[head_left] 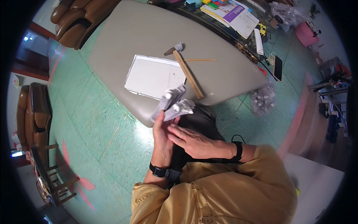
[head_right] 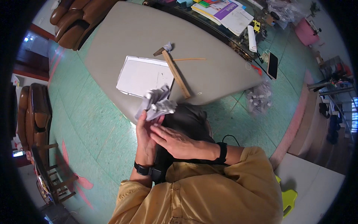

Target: The person takes a bundle of white paper or fabric strips out of a plastic bag, sorts them, and uses a hammer to flatten or join specific pieces on a white board.

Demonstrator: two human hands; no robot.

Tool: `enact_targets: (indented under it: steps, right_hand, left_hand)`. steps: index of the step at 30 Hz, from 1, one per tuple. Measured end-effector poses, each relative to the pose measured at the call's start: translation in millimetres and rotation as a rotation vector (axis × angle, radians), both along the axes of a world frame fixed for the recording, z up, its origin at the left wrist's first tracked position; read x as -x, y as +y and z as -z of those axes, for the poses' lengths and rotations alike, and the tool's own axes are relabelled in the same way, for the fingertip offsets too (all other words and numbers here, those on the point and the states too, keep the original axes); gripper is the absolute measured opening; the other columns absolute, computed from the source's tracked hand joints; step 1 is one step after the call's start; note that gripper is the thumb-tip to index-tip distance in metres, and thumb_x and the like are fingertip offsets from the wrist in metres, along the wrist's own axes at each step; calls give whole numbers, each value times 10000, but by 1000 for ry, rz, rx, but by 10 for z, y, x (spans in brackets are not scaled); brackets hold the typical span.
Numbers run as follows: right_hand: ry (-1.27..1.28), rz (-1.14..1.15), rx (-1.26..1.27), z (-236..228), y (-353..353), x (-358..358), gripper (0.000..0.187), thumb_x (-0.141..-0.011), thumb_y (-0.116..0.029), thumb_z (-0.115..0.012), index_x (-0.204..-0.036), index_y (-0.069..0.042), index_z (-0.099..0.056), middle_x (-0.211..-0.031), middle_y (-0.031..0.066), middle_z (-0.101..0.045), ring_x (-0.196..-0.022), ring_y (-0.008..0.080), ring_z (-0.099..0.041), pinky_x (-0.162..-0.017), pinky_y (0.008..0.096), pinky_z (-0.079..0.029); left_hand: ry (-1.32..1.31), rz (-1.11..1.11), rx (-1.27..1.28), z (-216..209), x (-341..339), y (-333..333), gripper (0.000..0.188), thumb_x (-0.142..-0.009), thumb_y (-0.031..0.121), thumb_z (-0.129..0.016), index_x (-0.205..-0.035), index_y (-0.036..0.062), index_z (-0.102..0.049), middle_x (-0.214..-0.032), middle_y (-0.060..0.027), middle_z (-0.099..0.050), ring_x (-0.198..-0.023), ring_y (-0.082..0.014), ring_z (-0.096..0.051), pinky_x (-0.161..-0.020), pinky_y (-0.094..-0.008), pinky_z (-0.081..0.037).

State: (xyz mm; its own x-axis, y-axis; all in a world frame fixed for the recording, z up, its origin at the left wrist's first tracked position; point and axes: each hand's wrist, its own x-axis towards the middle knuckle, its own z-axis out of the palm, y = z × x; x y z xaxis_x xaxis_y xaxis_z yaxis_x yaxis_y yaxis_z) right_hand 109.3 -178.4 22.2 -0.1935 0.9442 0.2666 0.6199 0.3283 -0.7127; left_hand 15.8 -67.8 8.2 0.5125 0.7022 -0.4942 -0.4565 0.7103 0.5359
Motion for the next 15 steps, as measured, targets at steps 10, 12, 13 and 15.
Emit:
enact_targets:
  steps: [10,12,13,15]
  right_hand:
    - [127,827,134,1100,52,-1654,85,-732,-8,-594,-805,-8,-552,-716,151,-546,-664,296,-561,-588,350,-454]
    - [95,797,153,1251,65,-1713,93,-724,-3,-597,-801,-7,-544,-717,148,-541,-685,305,-556,-594,355,-454]
    - [42,793,185,1287,76,-1695,96,-720,-5,-597,-800,-10,-543,-717,147,-543,-705,317,-552,-599,358,-455]
    - [-10,789,217,1337,80,-1696,99,-716,-6,-597,-799,-12,-543,-718,146,-545,-725,329,-548,-604,362,-455]
  left_hand:
    - [-172,149,35,132,272,186,528,-750,226,-599,-1190,-36,-467,-1137,-165,-558,-1022,-285,-560,-907,-403,-444]
    - [-176,189,-26,104,263,152,612,-708,238,-622,-1207,-69,-447,-1127,-180,-556,-1017,-283,-558,-917,-389,-435]
    - [-162,191,17,61,266,131,660,-692,252,-636,-1225,-76,-428,-1109,-175,-561,-1000,-278,-565,-918,-384,-437]
    - [-184,273,-5,52,293,116,685,-679,258,-648,-1231,-77,-418,-1092,-170,-566,-1003,-273,-565,-923,-378,-438]
